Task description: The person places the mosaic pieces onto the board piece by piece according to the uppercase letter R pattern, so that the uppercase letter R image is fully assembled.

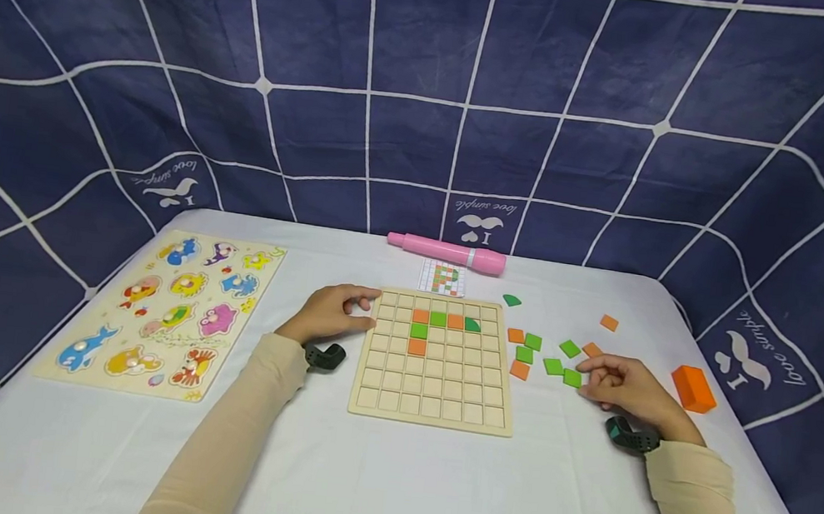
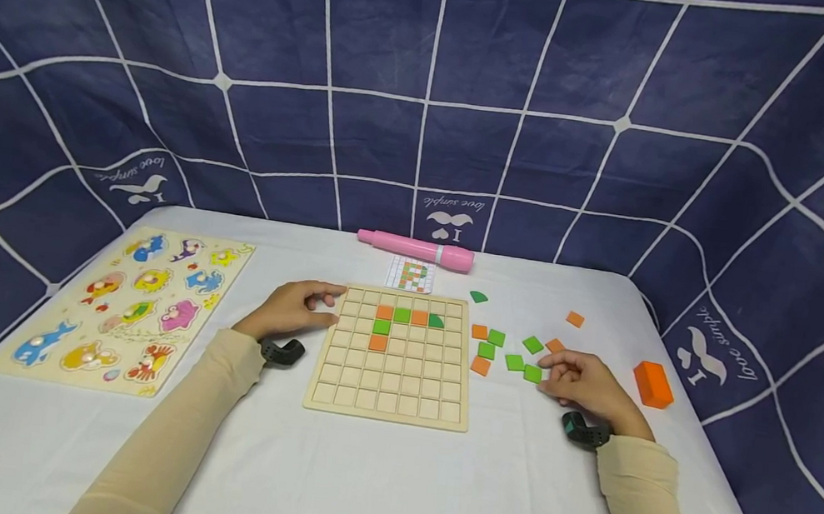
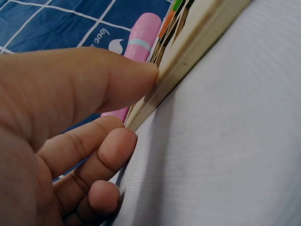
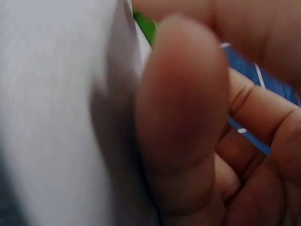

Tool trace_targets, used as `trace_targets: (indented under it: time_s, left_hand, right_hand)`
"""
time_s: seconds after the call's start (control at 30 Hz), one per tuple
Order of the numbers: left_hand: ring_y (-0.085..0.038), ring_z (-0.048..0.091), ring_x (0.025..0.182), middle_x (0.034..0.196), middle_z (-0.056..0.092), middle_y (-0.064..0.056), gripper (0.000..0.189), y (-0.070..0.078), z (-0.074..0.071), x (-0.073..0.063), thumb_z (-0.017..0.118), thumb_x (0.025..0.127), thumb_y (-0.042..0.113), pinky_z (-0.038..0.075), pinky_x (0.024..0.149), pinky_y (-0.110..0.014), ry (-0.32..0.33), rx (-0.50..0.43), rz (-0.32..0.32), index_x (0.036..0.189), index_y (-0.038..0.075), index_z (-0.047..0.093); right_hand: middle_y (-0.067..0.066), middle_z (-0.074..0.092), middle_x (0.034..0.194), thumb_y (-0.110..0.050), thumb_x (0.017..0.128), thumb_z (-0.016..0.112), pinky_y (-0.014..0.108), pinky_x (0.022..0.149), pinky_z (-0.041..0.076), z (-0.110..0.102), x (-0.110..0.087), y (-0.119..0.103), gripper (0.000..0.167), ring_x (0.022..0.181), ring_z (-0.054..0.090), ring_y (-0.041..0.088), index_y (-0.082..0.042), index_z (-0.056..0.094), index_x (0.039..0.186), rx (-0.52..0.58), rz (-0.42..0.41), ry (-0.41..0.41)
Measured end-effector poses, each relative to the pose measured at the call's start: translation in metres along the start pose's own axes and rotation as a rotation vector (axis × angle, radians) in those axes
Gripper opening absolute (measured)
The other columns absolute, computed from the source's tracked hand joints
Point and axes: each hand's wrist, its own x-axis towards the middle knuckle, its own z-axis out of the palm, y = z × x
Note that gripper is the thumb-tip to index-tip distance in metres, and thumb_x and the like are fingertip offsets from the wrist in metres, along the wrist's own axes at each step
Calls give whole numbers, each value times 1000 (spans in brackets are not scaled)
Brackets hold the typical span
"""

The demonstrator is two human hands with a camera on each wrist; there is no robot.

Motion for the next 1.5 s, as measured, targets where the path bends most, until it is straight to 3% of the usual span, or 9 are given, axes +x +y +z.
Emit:
trace_targets:
  time_s: [0.37, 0.73, 0.93, 1.17, 1.5]
  left_hand:
    - [-16, 48, 82, 102, 67, 3, 59, 0, 0, -1, 83, 90, 28, 38, 78, -34, 0, -5, 2, 145, 9, 70]
    - [-16, 48, 82, 102, 66, 3, 60, -3, 1, 0, 84, 90, 29, 38, 78, -35, 9, -7, 3, 145, 10, 70]
    - [-16, 48, 82, 103, 66, 4, 60, -3, 1, 0, 83, 91, 30, 38, 78, -35, 3, 0, -6, 146, 11, 70]
    - [-15, 48, 82, 103, 66, 4, 60, -2, 2, 0, 84, 91, 30, 38, 78, -34, 2, 3, -7, 146, 11, 70]
    - [-15, 48, 81, 102, 66, 4, 59, -2, 2, 1, 84, 90, 29, 38, 77, -34, 6, 4, -4, 145, 11, 70]
  right_hand:
    - [6, 57, 83, 3, 93, 79, 22, 60, 53, 5, 0, -3, 33, 64, 54, 10, 17, 66, 120, -71, 64, 31]
    - [1, 64, 90, 7, 97, 70, 23, 63, 57, 4, 0, -3, 30, 68, 60, 9, 22, 59, 121, 2, -29, 21]
    - [7, 66, 94, 4, 98, 70, 26, 63, 60, 10, 3, -9, 34, 71, 64, 10, 21, 58, 124, 4, -7, 22]
    - [10, 67, 94, 6, 95, 71, 27, 60, 58, 22, 9, -20, 33, 68, 61, 11, 18, 58, 124, 5, -42, 18]
    - [13, 70, 96, 6, 94, 70, 28, 58, 55, 42, 24, -37, 36, 66, 60, 12, 16, 58, 127, 81, -34, 7]
